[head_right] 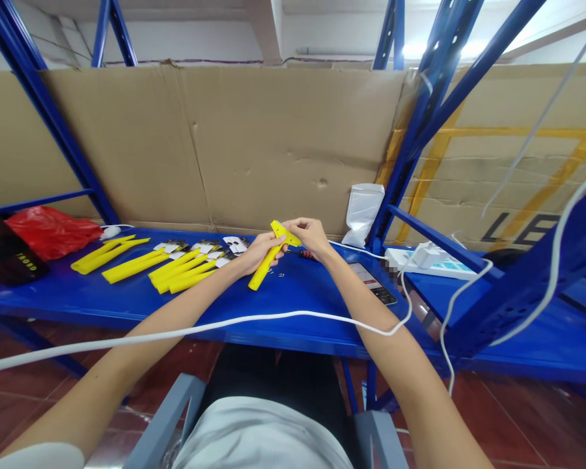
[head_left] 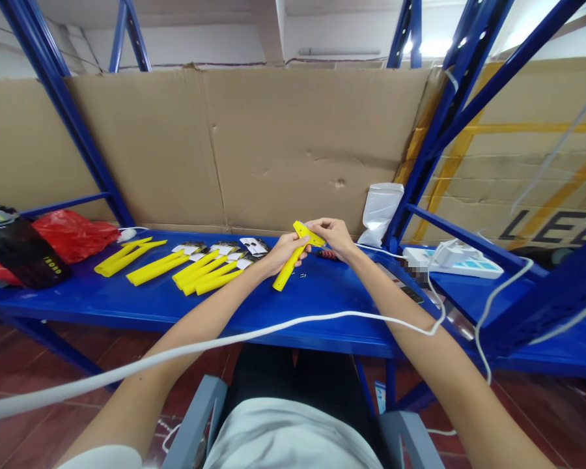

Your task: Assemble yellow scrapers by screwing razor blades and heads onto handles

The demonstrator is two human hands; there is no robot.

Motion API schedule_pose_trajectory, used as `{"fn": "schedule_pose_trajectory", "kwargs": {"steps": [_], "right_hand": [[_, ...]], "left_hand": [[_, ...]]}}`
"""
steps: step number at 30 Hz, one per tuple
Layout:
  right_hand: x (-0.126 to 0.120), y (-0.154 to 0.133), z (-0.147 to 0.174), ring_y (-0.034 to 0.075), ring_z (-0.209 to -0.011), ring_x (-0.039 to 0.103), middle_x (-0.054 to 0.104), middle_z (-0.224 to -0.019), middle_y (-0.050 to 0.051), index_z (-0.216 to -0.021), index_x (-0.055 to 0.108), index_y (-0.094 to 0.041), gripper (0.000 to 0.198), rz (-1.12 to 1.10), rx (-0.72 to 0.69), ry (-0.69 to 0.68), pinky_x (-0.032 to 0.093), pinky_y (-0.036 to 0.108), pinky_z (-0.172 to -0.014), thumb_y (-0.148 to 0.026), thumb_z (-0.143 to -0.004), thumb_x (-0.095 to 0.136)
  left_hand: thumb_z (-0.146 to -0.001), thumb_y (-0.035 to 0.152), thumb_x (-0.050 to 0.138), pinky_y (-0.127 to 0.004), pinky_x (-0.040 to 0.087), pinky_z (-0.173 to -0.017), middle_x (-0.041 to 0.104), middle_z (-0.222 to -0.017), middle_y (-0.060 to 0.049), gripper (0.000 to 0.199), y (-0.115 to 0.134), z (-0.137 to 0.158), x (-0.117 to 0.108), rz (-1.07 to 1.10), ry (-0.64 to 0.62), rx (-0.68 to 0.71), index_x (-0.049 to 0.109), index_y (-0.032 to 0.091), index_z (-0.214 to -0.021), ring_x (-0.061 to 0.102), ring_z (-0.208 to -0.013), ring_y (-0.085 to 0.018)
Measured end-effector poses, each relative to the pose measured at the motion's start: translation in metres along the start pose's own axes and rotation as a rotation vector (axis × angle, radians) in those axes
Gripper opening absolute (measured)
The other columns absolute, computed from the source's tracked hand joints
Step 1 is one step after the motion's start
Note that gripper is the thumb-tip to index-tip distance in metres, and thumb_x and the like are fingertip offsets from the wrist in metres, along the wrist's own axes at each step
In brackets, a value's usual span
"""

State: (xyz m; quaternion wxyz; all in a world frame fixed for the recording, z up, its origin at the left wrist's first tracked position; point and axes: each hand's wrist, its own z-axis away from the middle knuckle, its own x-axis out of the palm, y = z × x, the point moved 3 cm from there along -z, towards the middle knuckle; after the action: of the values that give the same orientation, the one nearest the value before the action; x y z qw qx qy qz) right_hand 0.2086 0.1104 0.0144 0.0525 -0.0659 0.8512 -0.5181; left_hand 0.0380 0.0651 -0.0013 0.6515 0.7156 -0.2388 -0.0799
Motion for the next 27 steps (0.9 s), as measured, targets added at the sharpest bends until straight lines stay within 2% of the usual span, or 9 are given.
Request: {"fn": "schedule_pose_trajectory", "kwargs": {"steps": [6, 13, 20, 27], "right_hand": [[-0.003, 0.006, -0.004, 0.020, -0.081, 0.074, 0.086, -0.094, 0.007, -0.089, 0.086, -0.020, 0.036, 0.017, 0.006, 0.044, 0.057, 0.033, -0.080, -0.050, -0.070, 0.092], [-0.003, 0.007, -0.004, 0.018, -0.076, 0.069, 0.085, -0.093, 0.006, -0.079, 0.080, -0.020, 0.034, 0.005, 0.024, 0.045, 0.054, 0.030, -0.071, -0.051, -0.068, 0.091], [0.000, 0.003, -0.003, 0.019, -0.080, 0.070, 0.085, -0.097, 0.006, -0.072, 0.077, -0.022, 0.039, -0.035, 0.019, 0.006, 0.055, 0.031, -0.074, -0.054, -0.064, 0.096], [0.002, -0.007, 0.001, 0.021, -0.087, 0.073, 0.085, -0.102, 0.007, -0.076, 0.080, -0.022, 0.040, -0.085, 0.025, -0.024, 0.057, 0.033, -0.078, -0.054, -0.061, 0.100]], "left_hand": [[-0.100, 0.031, 0.078, -0.018, 0.037, -0.042, 0.066, -0.080, -0.002, 0.023, 0.000, 0.001, 0.003, -0.021, -0.013, -0.032, 0.062, 0.015, -0.096, 0.054, -0.054, -0.009], [-0.101, 0.033, 0.075, -0.019, 0.038, -0.042, 0.069, -0.080, -0.004, 0.023, 0.001, 0.001, 0.006, -0.019, -0.011, -0.031, 0.063, 0.015, -0.093, 0.055, -0.053, -0.009], [-0.099, 0.035, 0.077, -0.020, 0.040, -0.042, 0.069, -0.081, -0.003, 0.026, 0.000, 0.001, 0.005, -0.001, -0.020, 0.022, 0.060, 0.016, -0.093, 0.055, -0.055, -0.009], [-0.094, 0.042, 0.085, -0.020, 0.040, -0.043, 0.069, -0.081, -0.003, 0.035, 0.000, 0.002, 0.004, 0.004, -0.044, 0.073, 0.061, 0.016, -0.095, 0.055, -0.056, -0.009]]}}
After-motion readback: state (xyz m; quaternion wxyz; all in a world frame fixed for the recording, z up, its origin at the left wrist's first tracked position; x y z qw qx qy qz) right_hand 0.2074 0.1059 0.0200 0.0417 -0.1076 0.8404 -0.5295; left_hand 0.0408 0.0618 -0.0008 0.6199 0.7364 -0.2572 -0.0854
